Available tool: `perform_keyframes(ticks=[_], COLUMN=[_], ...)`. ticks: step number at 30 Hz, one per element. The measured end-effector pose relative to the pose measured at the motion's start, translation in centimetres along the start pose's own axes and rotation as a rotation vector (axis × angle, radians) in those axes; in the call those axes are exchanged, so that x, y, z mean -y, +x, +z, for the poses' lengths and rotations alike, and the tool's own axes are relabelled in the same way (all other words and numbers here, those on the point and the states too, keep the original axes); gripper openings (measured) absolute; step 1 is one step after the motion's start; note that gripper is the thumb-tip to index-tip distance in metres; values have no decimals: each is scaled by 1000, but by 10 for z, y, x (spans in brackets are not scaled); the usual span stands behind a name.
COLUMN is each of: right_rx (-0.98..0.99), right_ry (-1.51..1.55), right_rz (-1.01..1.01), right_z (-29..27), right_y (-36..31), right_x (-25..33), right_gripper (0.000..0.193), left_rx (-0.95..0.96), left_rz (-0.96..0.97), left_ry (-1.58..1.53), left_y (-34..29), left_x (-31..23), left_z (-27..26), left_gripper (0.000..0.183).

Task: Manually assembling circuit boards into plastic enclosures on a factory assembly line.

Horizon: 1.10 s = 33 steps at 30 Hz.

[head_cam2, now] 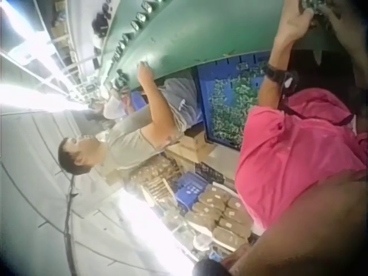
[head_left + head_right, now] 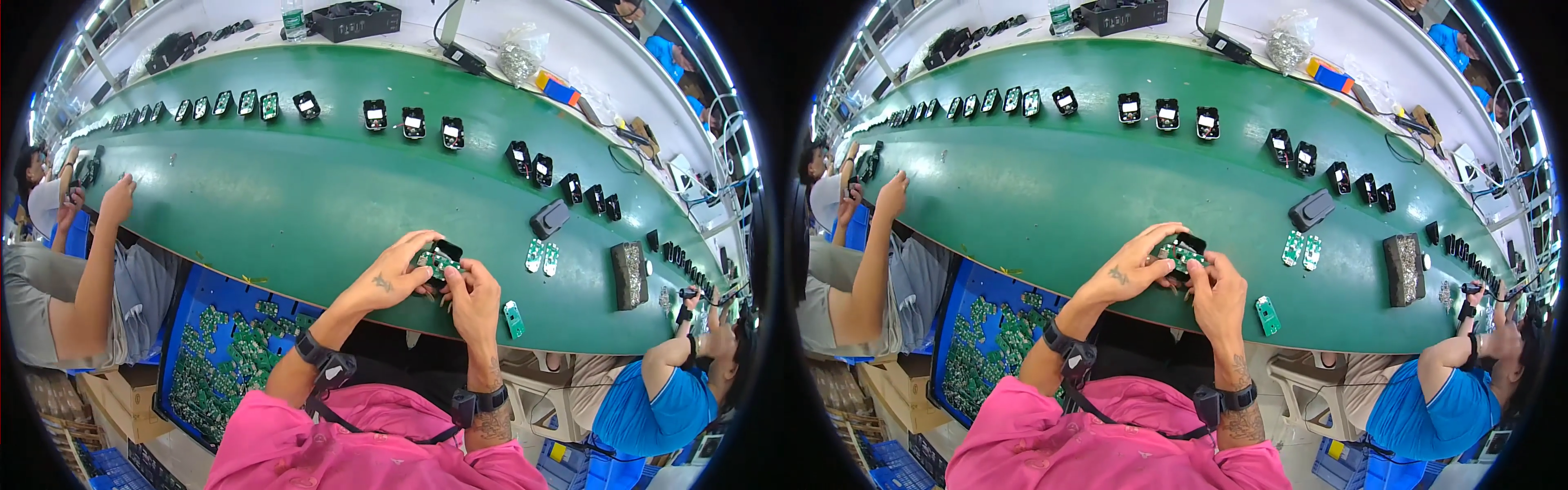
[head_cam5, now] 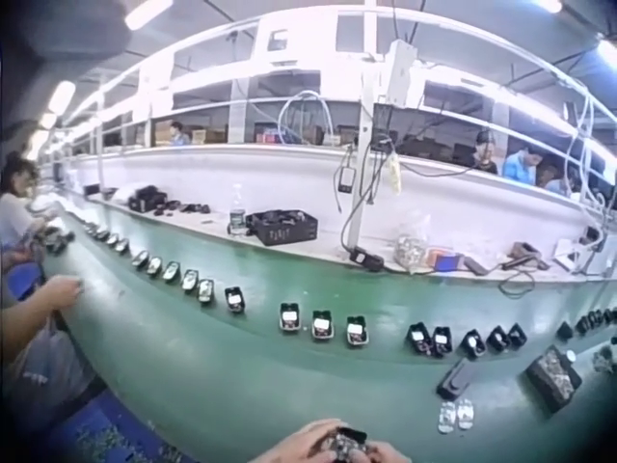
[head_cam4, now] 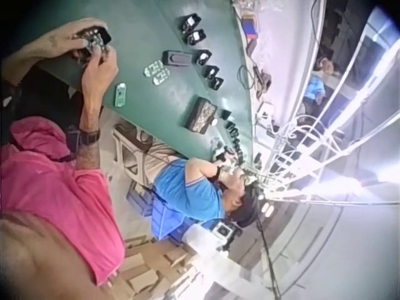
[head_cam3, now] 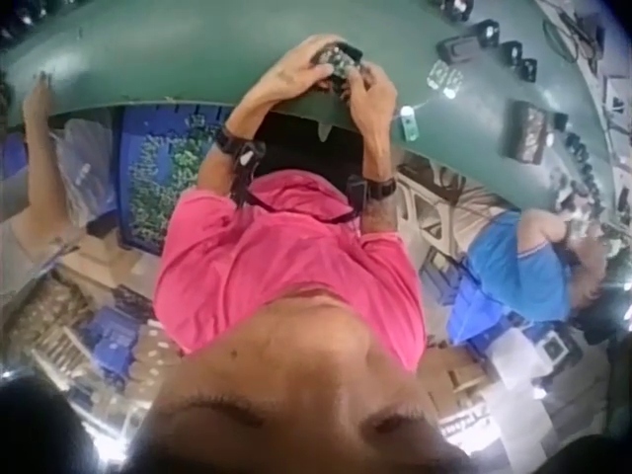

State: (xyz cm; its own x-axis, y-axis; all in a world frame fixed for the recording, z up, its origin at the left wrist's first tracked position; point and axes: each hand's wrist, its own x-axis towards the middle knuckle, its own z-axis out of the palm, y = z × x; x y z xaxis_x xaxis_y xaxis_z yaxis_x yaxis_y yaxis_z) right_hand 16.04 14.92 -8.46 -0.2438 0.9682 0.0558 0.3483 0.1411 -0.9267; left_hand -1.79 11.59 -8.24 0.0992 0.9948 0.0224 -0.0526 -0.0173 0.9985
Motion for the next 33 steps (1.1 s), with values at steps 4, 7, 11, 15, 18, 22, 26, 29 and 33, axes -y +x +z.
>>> perform_keyframes(ticks=[4, 7, 11, 15, 18, 22, 26, 29, 33], right_rx=[-69, -160, -44, -31, -35, -134, -94, -61, -21], right_ry=[-51, -123, 24, 180, 201, -92, -202, -214, -242], right_rz=[-120, -307, -336, -289, -291, -454, -457, -459, -470], right_z=[-3, -9, -5, -3, -5, -13, -23, -29, -35], right_y=[-6, -9, -15, -21, -30, -36, -39, -39, -39], right_x=[13, 31, 45, 41, 40, 51, 62, 65, 67], right_gripper=[23, 17, 9, 11, 9, 7, 6, 5, 4], left_rx=[-117, -206, -262, -295, -375, -517, -513, -515, -505], left_rz=[-69, -41, 75, 95, 122, 245, 279, 265, 385], left_ry=[-66, 19, 265, 315, 216, 319, 375, 358, 493], left_y=[-9, -13, -23, -30, -32, -39, -46, -48, -46], left_x=[-10, -22, -33, -33, -35, -41, -44, -47, -47], left_z=[13, 23, 35, 43, 51, 64, 70, 72, 71], left_gripper=[48, 47, 45, 46, 48, 53, 53, 53, 59])
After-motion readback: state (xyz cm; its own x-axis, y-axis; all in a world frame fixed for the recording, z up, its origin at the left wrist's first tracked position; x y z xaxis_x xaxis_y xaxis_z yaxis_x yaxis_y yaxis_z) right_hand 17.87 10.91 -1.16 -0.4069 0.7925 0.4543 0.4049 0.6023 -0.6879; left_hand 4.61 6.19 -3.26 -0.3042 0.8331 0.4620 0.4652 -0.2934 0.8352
